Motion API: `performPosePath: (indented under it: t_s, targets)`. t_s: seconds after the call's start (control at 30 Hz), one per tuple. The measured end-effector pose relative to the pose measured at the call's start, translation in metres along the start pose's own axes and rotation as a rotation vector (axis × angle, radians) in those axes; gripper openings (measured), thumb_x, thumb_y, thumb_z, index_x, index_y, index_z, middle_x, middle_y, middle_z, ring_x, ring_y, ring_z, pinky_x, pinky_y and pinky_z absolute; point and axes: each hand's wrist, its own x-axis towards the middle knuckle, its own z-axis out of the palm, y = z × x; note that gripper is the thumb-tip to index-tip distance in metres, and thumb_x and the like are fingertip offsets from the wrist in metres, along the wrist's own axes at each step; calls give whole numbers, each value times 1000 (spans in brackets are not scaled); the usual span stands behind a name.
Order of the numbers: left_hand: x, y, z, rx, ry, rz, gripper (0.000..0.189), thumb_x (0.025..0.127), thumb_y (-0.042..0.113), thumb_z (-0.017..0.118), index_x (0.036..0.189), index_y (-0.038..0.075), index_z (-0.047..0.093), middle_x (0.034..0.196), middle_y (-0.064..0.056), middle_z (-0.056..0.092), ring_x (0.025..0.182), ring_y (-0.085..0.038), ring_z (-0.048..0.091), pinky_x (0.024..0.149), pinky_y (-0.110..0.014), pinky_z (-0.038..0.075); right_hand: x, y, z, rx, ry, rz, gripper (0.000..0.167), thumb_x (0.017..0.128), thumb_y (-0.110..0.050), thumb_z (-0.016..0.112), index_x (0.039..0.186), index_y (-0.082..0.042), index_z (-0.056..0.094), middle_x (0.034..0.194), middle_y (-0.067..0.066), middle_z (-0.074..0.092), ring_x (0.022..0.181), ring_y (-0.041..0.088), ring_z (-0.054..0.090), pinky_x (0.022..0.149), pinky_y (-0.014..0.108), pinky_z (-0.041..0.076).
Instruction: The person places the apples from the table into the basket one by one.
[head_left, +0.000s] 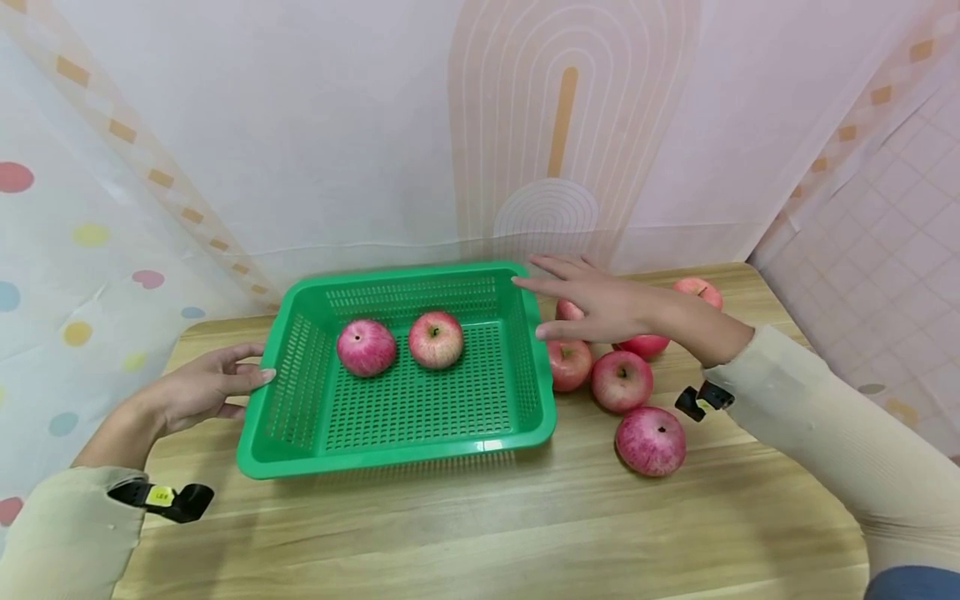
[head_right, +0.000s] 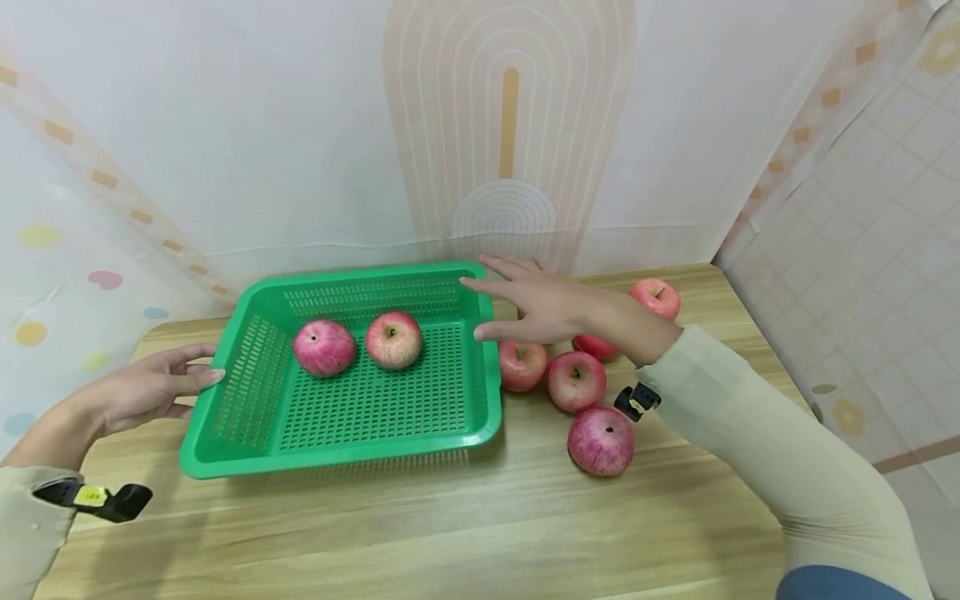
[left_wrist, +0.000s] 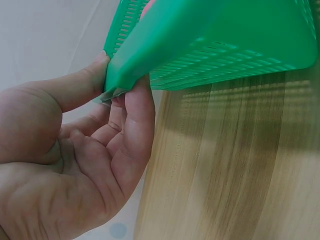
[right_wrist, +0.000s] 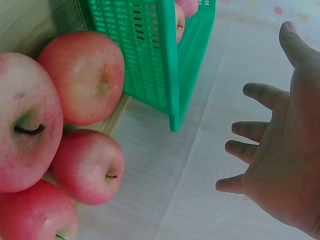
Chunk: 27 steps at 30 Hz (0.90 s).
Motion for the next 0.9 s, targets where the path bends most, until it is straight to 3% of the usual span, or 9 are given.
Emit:
performPosePath:
  t_s: [0.27, 0.53, 0.7, 0.9]
  targets:
    - [1, 0, 0, -22, -6, 16, 48, 110, 15, 48, 150, 1, 25, 114, -2, 68, 98, -20, 71, 83, -42, 60, -19, 16, 1, 60, 56, 66, 71, 102, -46, 61, 160, -15, 34, 168, 19, 14, 155, 38, 9, 120, 63, 15]
    - [0, 2, 1, -27, 1, 3, 49, 110, 15, 48, 150, 0, 25, 113, -1, 68, 98, -19, 71, 84, -42, 60, -35, 29, -3, 80, 92, 108, 67, 105, -45, 55, 161, -16, 32, 168, 17, 13, 154, 38, 10, 120, 64, 14]
    - [0, 2, 2, -35, 3, 2, 45, 110, 15, 49, 148, 4, 28, 113, -1, 68, 98, -19, 71, 84, -42, 60, -44, 37, -5, 118, 118, 154, 67, 104, -42, 58, 161, -17, 31, 169, 14, 11, 155, 36, 7, 120, 64, 13]
    - [0, 2, 1, -35, 7, 0, 41, 110, 15, 49, 146, 6, 31, 113, -1, 68, 98, -19, 71, 83, -41, 60, -56, 45, -6, 149, 163, 153, 65, 104, -33, 58, 160, -13, 33, 169, 17, 12, 154, 40, 8, 118, 68, 13]
